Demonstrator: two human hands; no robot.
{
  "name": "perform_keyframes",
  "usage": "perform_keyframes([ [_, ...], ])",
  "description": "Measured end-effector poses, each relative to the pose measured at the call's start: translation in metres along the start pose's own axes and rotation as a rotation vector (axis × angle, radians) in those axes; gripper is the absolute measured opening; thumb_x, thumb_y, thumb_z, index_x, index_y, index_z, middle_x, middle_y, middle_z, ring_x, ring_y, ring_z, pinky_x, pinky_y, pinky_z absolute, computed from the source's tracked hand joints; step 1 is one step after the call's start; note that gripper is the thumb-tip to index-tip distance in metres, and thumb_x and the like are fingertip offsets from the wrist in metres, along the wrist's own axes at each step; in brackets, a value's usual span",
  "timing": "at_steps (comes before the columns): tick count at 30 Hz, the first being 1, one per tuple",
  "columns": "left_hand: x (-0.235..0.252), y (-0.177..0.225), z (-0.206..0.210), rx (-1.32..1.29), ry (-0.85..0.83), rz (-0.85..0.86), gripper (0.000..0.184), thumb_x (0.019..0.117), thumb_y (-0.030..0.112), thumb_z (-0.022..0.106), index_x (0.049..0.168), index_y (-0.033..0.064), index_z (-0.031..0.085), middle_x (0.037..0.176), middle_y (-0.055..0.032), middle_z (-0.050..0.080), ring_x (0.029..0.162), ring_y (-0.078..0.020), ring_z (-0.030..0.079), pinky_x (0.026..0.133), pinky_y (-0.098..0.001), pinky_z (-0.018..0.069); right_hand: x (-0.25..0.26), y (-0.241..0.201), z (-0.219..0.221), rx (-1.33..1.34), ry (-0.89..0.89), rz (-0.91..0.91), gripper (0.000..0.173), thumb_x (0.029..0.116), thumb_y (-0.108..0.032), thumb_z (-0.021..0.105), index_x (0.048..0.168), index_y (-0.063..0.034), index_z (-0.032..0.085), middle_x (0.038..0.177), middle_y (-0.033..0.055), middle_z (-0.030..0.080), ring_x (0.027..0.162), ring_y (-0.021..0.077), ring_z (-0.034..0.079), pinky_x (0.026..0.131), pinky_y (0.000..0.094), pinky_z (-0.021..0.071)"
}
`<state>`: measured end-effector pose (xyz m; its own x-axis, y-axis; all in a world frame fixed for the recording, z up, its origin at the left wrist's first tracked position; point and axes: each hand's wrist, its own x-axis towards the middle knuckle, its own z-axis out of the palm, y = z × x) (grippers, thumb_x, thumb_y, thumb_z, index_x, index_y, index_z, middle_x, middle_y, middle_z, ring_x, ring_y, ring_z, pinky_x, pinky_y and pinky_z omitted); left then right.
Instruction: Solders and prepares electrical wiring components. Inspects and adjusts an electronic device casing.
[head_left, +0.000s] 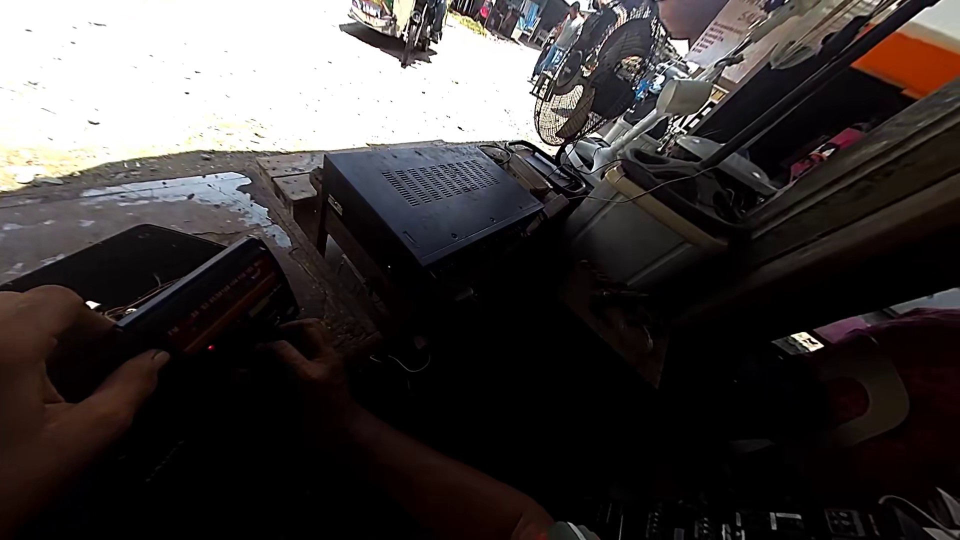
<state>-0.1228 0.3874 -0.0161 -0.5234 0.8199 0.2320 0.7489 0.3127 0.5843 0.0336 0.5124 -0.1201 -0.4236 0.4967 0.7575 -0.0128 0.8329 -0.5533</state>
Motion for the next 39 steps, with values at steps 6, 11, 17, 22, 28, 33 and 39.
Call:
perform_keyframes([
  [6,-0.002,0.002,0.004,-0.01,0.016,0.026,0.026,0.0934,0.018,0.063,0.105,-0.0051,0.061,0.098,-0.0224,0.063,0.09,-0.0332,0.065,0.076,-0.0522,0.0535,-0.002,-0.001,-0.001,-0.004,-0.019,-0.032,0.016,0.0858,-0.007,0.078,0.101,-0.0013,0.078,0.109,0.0152,0.069,0.109,0.0249,0.066,0.09,0.034,0.0592],
  [11,-0.003,0.007,0.002,-0.019,0.075,0.104,0.026,0.0901,0.011,0.063,0.107,-0.0088,0.058,0.1,-0.0252,0.062,0.09,-0.0358,0.064,0.077,-0.0535,0.0527,-0.002,-0.002,-0.001,-0.001,-0.016,-0.059,0.016,0.0855,-0.002,0.076,0.101,-0.0023,0.08,0.111,0.0146,0.07,0.107,0.0253,0.066,0.09,0.0341,0.0588],
  [17,-0.001,0.008,-0.003,0.022,0.053,0.073,0.028,0.0892,0.011,0.069,0.106,-0.0081,0.059,0.1,-0.0256,0.062,0.093,-0.0383,0.064,0.079,-0.0556,0.0528,0.0,-0.001,-0.001,0.012,-0.014,-0.037,0.018,0.0847,-0.006,0.079,0.102,-0.0032,0.079,0.11,0.0137,0.069,0.107,0.025,0.066,0.089,0.0353,0.0598],
  [22,0.004,0.009,-0.017,0.201,0.089,0.134,0.035,0.0829,0.039,0.067,0.091,0.0051,0.062,0.084,-0.0127,0.058,0.075,-0.0325,0.062,0.061,-0.0545,0.0494,0.001,0.001,0.002,-0.017,0.001,-0.016,0.018,0.0873,-0.019,0.081,0.096,-0.0038,0.078,0.102,0.0116,0.071,0.103,0.0225,0.068,0.087,0.0339,0.0599],
  [28,0.003,0.014,-0.017,0.298,0.12,0.152,0.038,0.0785,0.05,0.063,0.085,0.0127,0.061,0.081,-0.0064,0.056,0.071,-0.0298,0.06,0.055,-0.0537,0.0451,0.001,0.004,0.005,-0.059,0.014,-0.028,0.022,0.0909,-0.028,0.077,0.088,-0.0061,0.075,0.1,0.012,0.071,0.105,0.0241,0.068,0.09,0.0351,0.0589],
  [33,0.002,0.015,-0.015,0.298,0.105,0.152,0.038,0.0789,0.049,0.063,0.087,0.0119,0.062,0.083,-0.0079,0.057,0.074,-0.0313,0.062,0.057,-0.0555,0.0463,0.0,0.003,-0.001,0.044,-0.012,-0.044,0.017,0.0866,-0.007,0.076,0.103,-0.0024,0.079,0.112,0.0169,0.069,0.111,0.0251,0.066,0.095,0.0332,0.0577],
  [39,0.002,0.012,-0.013,0.284,0.101,0.143,0.038,0.0798,0.049,0.063,0.087,0.0121,0.061,0.083,-0.0072,0.057,0.074,-0.0303,0.062,0.055,-0.0538,0.0466,0.0,0.005,-0.003,0.032,-0.049,-0.034,0.018,0.0891,-0.008,0.073,0.107,-0.0045,0.078,0.109,0.0139,0.07,0.109,0.0246,0.066,0.093,0.0348,0.0582],
])
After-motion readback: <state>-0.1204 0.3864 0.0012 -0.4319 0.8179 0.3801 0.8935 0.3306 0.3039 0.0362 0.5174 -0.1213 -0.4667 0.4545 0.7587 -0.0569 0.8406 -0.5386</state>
